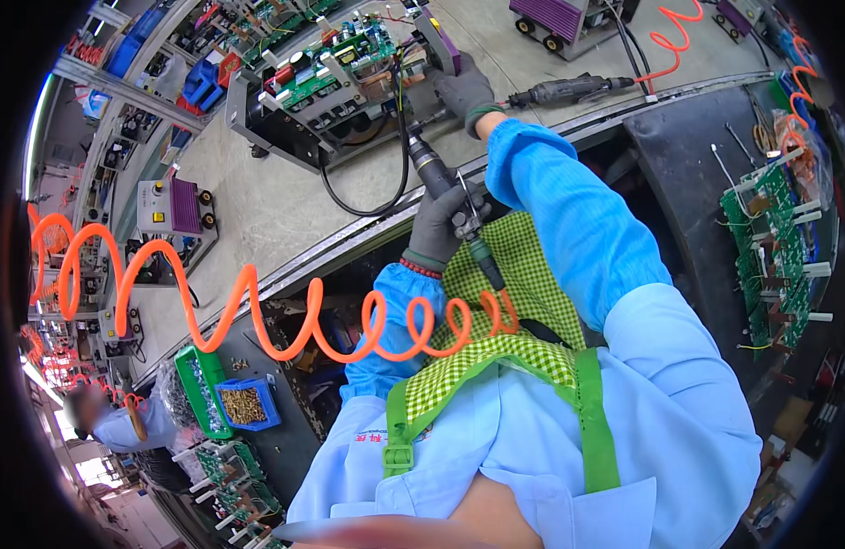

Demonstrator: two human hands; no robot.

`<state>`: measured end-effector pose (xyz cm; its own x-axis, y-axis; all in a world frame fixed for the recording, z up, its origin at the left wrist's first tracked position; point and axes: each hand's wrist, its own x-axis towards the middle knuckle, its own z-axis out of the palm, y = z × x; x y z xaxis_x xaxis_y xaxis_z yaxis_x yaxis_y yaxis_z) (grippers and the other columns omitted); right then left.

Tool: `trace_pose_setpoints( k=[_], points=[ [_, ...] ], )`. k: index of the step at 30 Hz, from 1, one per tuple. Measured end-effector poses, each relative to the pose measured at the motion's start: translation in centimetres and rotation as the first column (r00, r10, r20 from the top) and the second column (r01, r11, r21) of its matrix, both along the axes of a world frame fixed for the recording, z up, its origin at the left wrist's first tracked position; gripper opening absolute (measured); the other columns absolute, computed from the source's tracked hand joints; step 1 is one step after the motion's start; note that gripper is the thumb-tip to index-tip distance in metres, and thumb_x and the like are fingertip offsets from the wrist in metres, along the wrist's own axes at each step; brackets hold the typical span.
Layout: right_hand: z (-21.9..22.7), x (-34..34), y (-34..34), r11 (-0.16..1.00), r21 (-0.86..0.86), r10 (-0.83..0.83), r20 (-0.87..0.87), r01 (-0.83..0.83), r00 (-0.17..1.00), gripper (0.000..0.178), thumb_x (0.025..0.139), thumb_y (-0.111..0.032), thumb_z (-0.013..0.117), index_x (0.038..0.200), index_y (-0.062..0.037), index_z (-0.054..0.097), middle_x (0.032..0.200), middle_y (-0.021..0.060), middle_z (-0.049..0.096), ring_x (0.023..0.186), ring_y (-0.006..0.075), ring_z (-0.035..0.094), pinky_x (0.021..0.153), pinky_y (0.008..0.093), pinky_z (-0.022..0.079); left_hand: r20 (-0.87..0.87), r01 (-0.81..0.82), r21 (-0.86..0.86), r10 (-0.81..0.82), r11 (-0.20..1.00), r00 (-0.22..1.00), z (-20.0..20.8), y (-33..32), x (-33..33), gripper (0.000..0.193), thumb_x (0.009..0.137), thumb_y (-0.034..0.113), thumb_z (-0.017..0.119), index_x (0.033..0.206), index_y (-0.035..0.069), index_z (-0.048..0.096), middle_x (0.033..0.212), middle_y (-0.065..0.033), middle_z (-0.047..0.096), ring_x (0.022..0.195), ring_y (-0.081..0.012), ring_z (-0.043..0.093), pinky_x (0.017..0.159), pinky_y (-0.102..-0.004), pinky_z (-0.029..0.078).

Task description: The recorder uses a power screwdriver to assemble screws on an electronic component at a factory workbench.

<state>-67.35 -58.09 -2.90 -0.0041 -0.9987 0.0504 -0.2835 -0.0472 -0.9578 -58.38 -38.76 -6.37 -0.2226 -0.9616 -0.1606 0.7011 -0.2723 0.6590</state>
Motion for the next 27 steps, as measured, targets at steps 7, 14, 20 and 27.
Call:
trace_pose_setpoints(
  k=[7, 14, 20, 27],
  points=[
    [-0.6, -0.8, -1.3, 0.996, -0.089, -0.025, -0.219, 0.005, 0.975, 0.072, 0.076, -0.058, 0.069, 0.124, -0.0068, 0.052, 0.103, 0.0169, 0.069, 0.094, 0.0316, 0.068, 0.081, 0.0399, 0.052, -0.039, -0.246, 0.02, 0.247, 0.969, 0.968, -0.4, -2.0, -1.5, 0.04, 0.084, 0.009, 0.067, 0.114, 0.004, 0.042, 0.096, -0.013, 0.06, 0.087, -0.0267, 0.066, 0.077, -0.0379, 0.059],
    [-1.1, -1.0, -1.2, 0.99, -0.128, 0.032, -0.2, -0.059, 0.979, 0.076, 0.074, -0.06, 0.07, 0.125, -0.0056, 0.051, 0.105, 0.0172, 0.068, 0.096, 0.0312, 0.067, 0.081, 0.0395, 0.052, -0.102, -0.208, 0.067, 0.214, 0.976, 0.972, -1.0, -2.7, -1.6, 0.036, 0.083, 0.008, 0.067, 0.111, 0.003, 0.045, 0.098, -0.013, 0.06, 0.086, -0.0245, 0.066, 0.078, -0.0375, 0.058],
    [-0.9, -1.5, -1.4, 0.991, -0.107, 0.062, -0.189, -0.084, 0.98, 0.074, 0.075, -0.056, 0.073, 0.124, -0.0048, 0.053, 0.106, 0.0157, 0.068, 0.096, 0.0283, 0.068, 0.081, 0.0372, 0.052, 0.038, -0.197, 0.062, 0.195, 0.979, 0.98, -0.2, -3.4, -1.3, 0.03, 0.082, 0.008, 0.065, 0.103, 0.001, 0.045, 0.087, -0.0119, 0.059, 0.075, -0.0219, 0.065, 0.07, -0.0366, 0.06],
    [0.2, -1.6, -1.0, 0.989, -0.098, 0.079, -0.253, -0.107, 0.964, 0.069, 0.078, -0.051, 0.072, 0.125, -0.0051, 0.053, 0.108, 0.0148, 0.068, 0.099, 0.0279, 0.066, 0.085, 0.0381, 0.05, 0.086, -0.244, 0.093, 0.236, 0.965, 0.968, -0.5, -4.0, -1.7, 0.025, 0.082, 0.009, 0.065, 0.096, 0.001, 0.045, 0.08, -0.0115, 0.06, 0.068, -0.0219, 0.065, 0.066, -0.0369, 0.06]
  ],
)
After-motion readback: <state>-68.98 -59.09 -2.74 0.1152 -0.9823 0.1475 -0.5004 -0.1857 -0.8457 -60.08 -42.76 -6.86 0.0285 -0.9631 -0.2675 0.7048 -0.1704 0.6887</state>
